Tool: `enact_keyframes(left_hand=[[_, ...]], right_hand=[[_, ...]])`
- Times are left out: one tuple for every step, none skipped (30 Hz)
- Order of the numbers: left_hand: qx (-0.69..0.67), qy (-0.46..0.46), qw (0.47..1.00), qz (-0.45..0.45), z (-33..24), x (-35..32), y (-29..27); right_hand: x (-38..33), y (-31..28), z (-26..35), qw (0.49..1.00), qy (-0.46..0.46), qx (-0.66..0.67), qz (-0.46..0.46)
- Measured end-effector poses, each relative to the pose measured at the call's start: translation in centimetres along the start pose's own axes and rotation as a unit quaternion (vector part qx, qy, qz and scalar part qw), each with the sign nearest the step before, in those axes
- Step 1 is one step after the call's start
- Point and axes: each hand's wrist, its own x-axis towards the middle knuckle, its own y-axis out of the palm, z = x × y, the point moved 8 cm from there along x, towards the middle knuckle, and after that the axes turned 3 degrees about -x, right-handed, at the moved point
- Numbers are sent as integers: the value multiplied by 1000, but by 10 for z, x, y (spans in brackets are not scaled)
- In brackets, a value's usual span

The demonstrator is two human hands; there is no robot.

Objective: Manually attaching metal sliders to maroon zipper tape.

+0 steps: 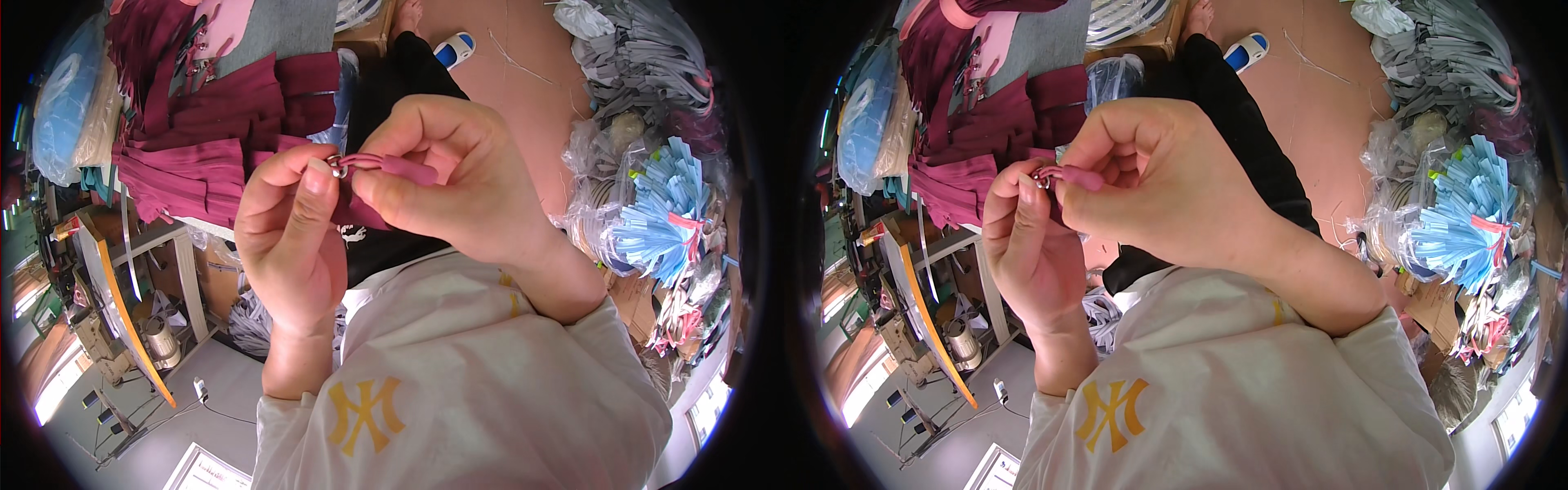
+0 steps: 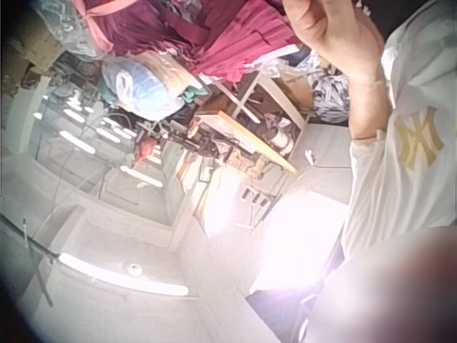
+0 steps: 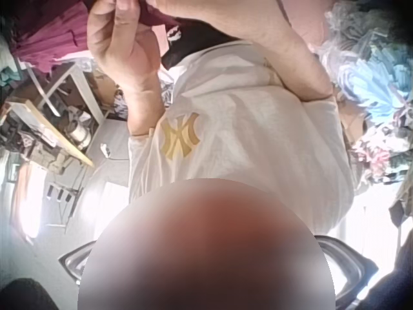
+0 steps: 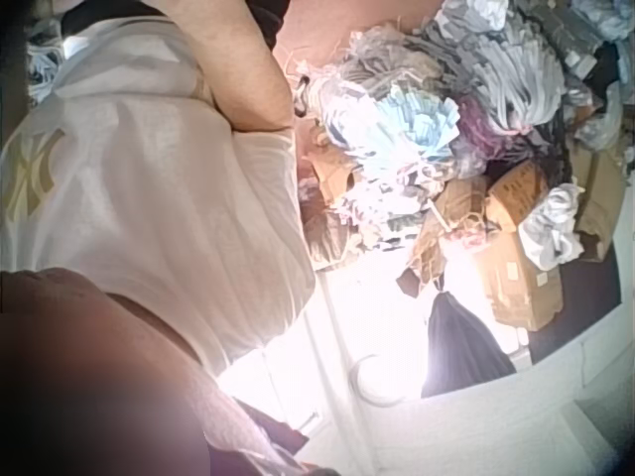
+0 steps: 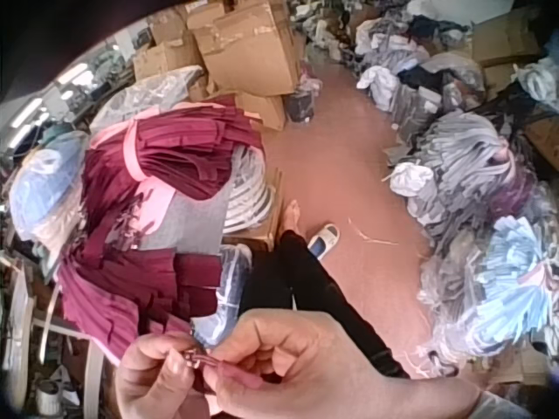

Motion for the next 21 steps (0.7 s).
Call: enact_keyframes(left_hand=[[0, 0, 1000, 0, 0, 0, 0], [14, 8, 1000, 4, -2, 1, 1], [28, 16, 999, 10, -4, 1, 2], [29, 16, 999, 9, -4, 2, 2], [39, 25, 999, 16, -5, 2, 3], [48, 34, 998, 24, -6, 2, 5], [47, 34, 998, 25, -6, 2, 5], [42, 40, 998, 30, -8, 2, 7], [38, 48, 998, 34, -10, 1, 7], [37, 51, 997, 34, -12, 0, 9], [49, 66, 996, 24, -17, -1, 12], [62, 78, 995, 10, -19, 0, 12], [63, 79, 995, 7, -19, 2, 10], [123, 122, 984, 34, -24, 2, 13], [179, 165, 968, 62, -30, 0, 18], [195, 176, 963, 69, -34, -2, 20], [194, 178, 962, 68, -35, -1, 19], [209, 209, 951, 93, -39, -3, 23], [223, 238, 938, 118, -43, -5, 28], [229, 247, 935, 114, -44, -7, 27], [229, 249, 934, 113, -45, -8, 27]], right_hand=[[0, 0, -1, 1000, 9, -3, 6], [0, 0, -2, 1000, 19, -6, 12], [0, -1, -1, 1000, 19, -6, 12], [0, 0, -1, 1000, 19, -5, 20], [0, 1, 0, 999, 20, -4, 29], [0, 1, 0, 999, 19, -5, 28], [0, -1, 2, 1000, 3, 10, 12], [0, -3, 4, 1000, -14, 25, -3], [-1, -2, 4, 1000, -16, 24, -1], [-3, -1, 7, 999, -41, 16, 6], [-5, 0, 11, 998, -67, 9, 13], [-5, 0, 9, 998, -66, 10, 15], [-6, 1, 17, 991, -124, -47, 24], [-7, 4, 23, 977, -182, -103, 33], [-9, 4, 21, 977, -184, -105, 35], [-11, 3, 23, 970, -209, -126, 18], [-13, 1, 26, 961, -234, -146, 1], [-15, 2, 27, 964, -221, -147, -21], [-15, 3, 27, 964, -222, -148, -19], [-17, 3, 31, 953, -250, -168, -24], [-19, 3, 34, 942, -277, -187, -29]])
